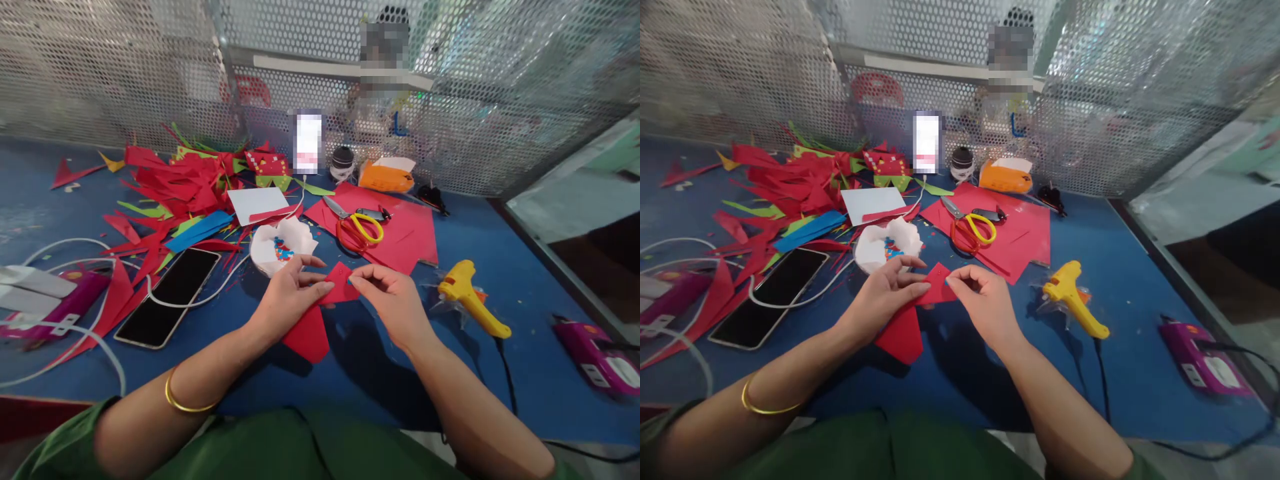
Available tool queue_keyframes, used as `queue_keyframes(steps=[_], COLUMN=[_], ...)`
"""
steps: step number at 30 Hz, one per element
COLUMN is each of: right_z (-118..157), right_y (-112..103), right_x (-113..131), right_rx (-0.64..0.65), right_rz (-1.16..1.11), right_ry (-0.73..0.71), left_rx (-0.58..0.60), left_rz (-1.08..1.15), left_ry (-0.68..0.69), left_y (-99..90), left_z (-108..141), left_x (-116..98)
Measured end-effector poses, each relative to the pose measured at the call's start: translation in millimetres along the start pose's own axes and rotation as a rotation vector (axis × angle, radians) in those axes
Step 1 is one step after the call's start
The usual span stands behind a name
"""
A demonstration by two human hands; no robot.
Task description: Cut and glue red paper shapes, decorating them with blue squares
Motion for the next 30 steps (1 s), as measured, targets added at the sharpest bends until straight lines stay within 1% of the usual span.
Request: queue_keyframes(steps=[3,5,7,9,11,14,16,22,27,30], right_z=[1.5,2.6,3.5,4.4,5.2,7.3,9.4,16.1,18.8,20.6], right_y=[-1.3,-1.5,-1.6,-1.0,-1.0,-3.9,-5.0,-0.8,0.4,0.3], right_x=[0.0,-0.3,-1.3,-2.1,0.7,8.2,10.5,13.5,17.4,20.7], right_rx=[-0.025,-0.034,-0.041,-0.037,-0.042,-0.090,-0.119,-0.141,-0.166,-0.177], right_rz=[0.000,0.007,0.017,0.023,0.019,-0.002,-0.022,-0.024,0.031,0.072], right_ry=[0.002,0.001,0.003,-0.002,-0.046,-0.146,-0.173,-0.194,-0.237,-0.287], left_rx=[-0.018,0.001,0.040,0.054,0.027,-0.024,-0.034,-0.024,-0.007,-0.001], left_rz=[-0.004,-0.030,-0.045,-0.080,-0.150,-0.216,-0.209,-0.135,-0.123,-0.110], left_ry=[0.094,0.130,0.126,0.111,0.115,0.110,0.087,0.034,0.044,0.063], left_y=[-3.9,-2.2,2.0,4.1,2.3,-1.7,-2.2,0.0,0.1,-0.2], left_z=[-0.7,-0.1,1.2,2.0,1.8,1.0,1.1,3.3,2.7,2.2], left_x=[-6.1,-8.0,-7.2,-5.1,-3.7,-0.7,2.3,7.6,8.9,8.0])
Point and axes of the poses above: each hand's wrist, its own z-axis away from the middle knuckle, its own y-axis out of the palm, x = y × z, the point moved 9 cm from there along -z, towards the middle knuckle, and after that the axes turned 12 degrees about -x, right-handed, at the moved point
